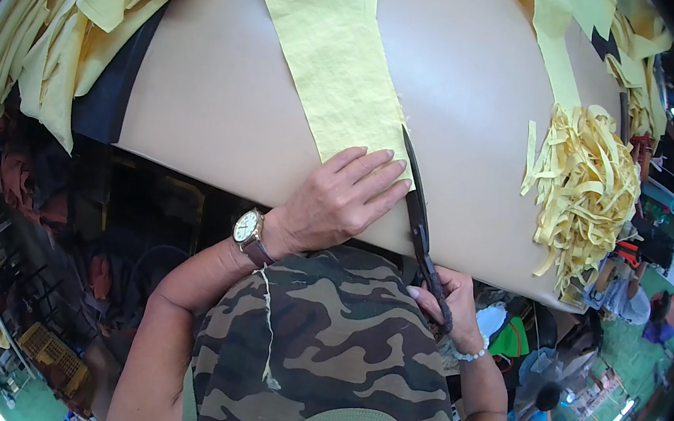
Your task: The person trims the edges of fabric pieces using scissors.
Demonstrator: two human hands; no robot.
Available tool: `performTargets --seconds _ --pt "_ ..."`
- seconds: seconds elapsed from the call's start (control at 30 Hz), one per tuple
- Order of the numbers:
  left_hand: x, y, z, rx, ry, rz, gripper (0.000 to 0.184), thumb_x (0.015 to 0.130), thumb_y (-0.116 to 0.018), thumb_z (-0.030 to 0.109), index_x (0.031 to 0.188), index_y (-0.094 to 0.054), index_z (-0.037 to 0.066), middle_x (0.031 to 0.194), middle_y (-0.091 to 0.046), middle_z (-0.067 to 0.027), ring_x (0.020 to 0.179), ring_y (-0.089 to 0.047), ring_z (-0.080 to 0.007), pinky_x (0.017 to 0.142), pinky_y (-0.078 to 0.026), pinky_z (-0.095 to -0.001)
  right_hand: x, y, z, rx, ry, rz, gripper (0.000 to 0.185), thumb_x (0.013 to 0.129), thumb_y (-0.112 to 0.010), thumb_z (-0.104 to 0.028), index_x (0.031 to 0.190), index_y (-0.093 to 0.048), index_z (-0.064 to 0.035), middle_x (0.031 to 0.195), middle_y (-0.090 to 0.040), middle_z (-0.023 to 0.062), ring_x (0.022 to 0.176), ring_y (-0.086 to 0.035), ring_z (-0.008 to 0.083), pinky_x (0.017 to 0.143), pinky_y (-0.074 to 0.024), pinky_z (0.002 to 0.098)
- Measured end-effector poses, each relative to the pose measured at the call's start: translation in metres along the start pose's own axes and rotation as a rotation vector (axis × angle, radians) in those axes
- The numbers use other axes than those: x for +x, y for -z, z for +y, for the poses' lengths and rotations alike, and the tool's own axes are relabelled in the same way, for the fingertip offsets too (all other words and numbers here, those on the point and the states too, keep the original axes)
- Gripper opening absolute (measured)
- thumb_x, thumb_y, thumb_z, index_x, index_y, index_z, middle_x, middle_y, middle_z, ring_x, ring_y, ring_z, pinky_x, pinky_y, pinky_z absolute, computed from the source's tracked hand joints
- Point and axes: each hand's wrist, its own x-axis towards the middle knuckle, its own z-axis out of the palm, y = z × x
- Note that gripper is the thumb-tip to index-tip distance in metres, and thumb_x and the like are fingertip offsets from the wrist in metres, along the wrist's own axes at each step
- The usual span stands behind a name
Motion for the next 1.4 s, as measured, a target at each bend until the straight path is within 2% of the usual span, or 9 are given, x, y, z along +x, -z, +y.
performTargets --seconds 0.13,0.33,0.43,0.53,0.73,0.83,0.93,1.03,1.4 --pt "0.001 0.003 0.005 0.043 0.106 -0.009 0.032 0.074 -0.056 0.01 0.106 -0.06 0.004 0.115 -0.056 -0.0109 0.11 -0.053 -0.0266 0.091 -0.042 -0.044 -0.003 -0.001 -0.002 -0.005 -0.024 0.002 0.027 0.076 -0.072 -0.018 0.063 -0.052 -0.004 0.053 -0.046 -0.0063 0.049 -0.039 0.0007 0.043 -0.03 0.0174" --pt "-0.002 0.004 0.004 -0.007 0.132 -0.077 0.034 0.075 -0.057 0.008 0.108 -0.059 0.005 0.121 -0.053 -0.0112 0.115 -0.049 -0.0277 0.095 -0.039 -0.0472 -0.004 -0.002 -0.01 0.094 -0.015 -0.019 0.027 0.075 -0.073 -0.018 0.064 -0.053 -0.0038 0.053 -0.047 -0.0053 0.048 -0.041 0.0012 0.043 -0.0309 0.0179" --pt "-0.002 0.005 0.004 -0.013 0.111 -0.081 0.035 0.075 -0.057 0.009 0.11 -0.058 0.006 0.12 -0.054 -0.0111 0.114 -0.05 -0.0275 0.095 -0.038 -0.0473 0.0 -0.001 -0.011 0.071 -0.016 -0.018 0.027 0.075 -0.073 -0.018 0.064 -0.053 -0.004 0.053 -0.048 -0.0047 0.047 -0.043 0.0021 0.043 -0.0319 0.0181" --pt "-0.004 0.003 0.003 -0.005 0.083 -0.063 0.031 0.077 -0.051 0.012 0.105 -0.06 0.004 0.117 -0.055 -0.012 0.115 -0.049 -0.0272 0.095 -0.038 -0.0468 0.005 -0.002 -0.013 0.079 -0.036 -0.021 0.026 0.075 -0.073 -0.018 0.065 -0.052 -0.0042 0.054 -0.048 -0.0045 0.048 -0.044 0.0027 0.043 -0.0323 0.018" --pt "-0.006 0.005 0.005 -0.036 0.1 -0.068 0.036 0.075 -0.058 0.009 0.11 -0.058 0.006 0.118 -0.055 -0.0109 0.113 -0.051 -0.0272 0.094 -0.039 -0.0467 0.01 -0.001 -0.026 0.174 -0.022 -0.089 0.027 0.073 -0.073 -0.02 0.067 -0.052 -0.0041 0.056 -0.05 -0.0032 0.05 -0.044 0.003 0.044 -0.0323 0.0179" --pt "-0.006 0.004 0.004 -0.022 0.079 -0.04 0.029 0.077 -0.052 0.013 0.104 -0.06 0.005 0.116 -0.056 -0.011 0.112 -0.051 -0.0268 0.094 -0.04 -0.0458 0.012 -0.002 -0.028 0.159 0.005 -0.079 0.028 0.071 -0.073 -0.023 0.067 -0.052 -0.004 0.057 -0.05 -0.0026 0.05 -0.045 0.0029 0.045 -0.032 0.0176" --pt "-0.006 0.005 0.006 -0.04 0.082 -0.042 0.028 0.078 -0.053 0.013 0.104 -0.06 0.005 0.116 -0.056 -0.0107 0.112 -0.051 -0.0267 0.093 -0.041 -0.0457 0.018 -0.001 -0.022 0.153 0.031 -0.087 0.029 0.071 -0.073 -0.023 0.067 -0.052 -0.004 0.056 -0.05 -0.0027 0.05 -0.045 0.0029 0.045 -0.0317 0.0174" --pt "-0.007 0.006 0.005 -0.057 0.081 -0.06 0.037 0.073 -0.059 0.01 0.11 -0.058 0.008 0.119 -0.055 -0.0099 0.112 -0.052 -0.0266 0.092 -0.042 -0.0457 0.02 -0.002 -0.026 0.14 0.027 -0.088 0.03 0.071 -0.074 -0.024 0.067 -0.052 -0.0041 0.055 -0.05 -0.003 0.049 -0.044 0.0029 0.045 -0.0316 0.0173" --pt "-0.01 0.005 0.004 -0.064 0.073 -0.052 0.034 0.074 -0.06 0.011 0.108 -0.06 0.008 0.118 -0.056 -0.0094 0.11 -0.053 -0.026 0.091 -0.043 -0.0435 0.019 -0.002 -0.021 0.146 0.002 -0.052 0.03 0.072 -0.075 -0.022 0.068 -0.052 -0.004 0.054 -0.048 -0.0039 0.048 -0.043 0.0024 0.044 -0.0309 0.0173"
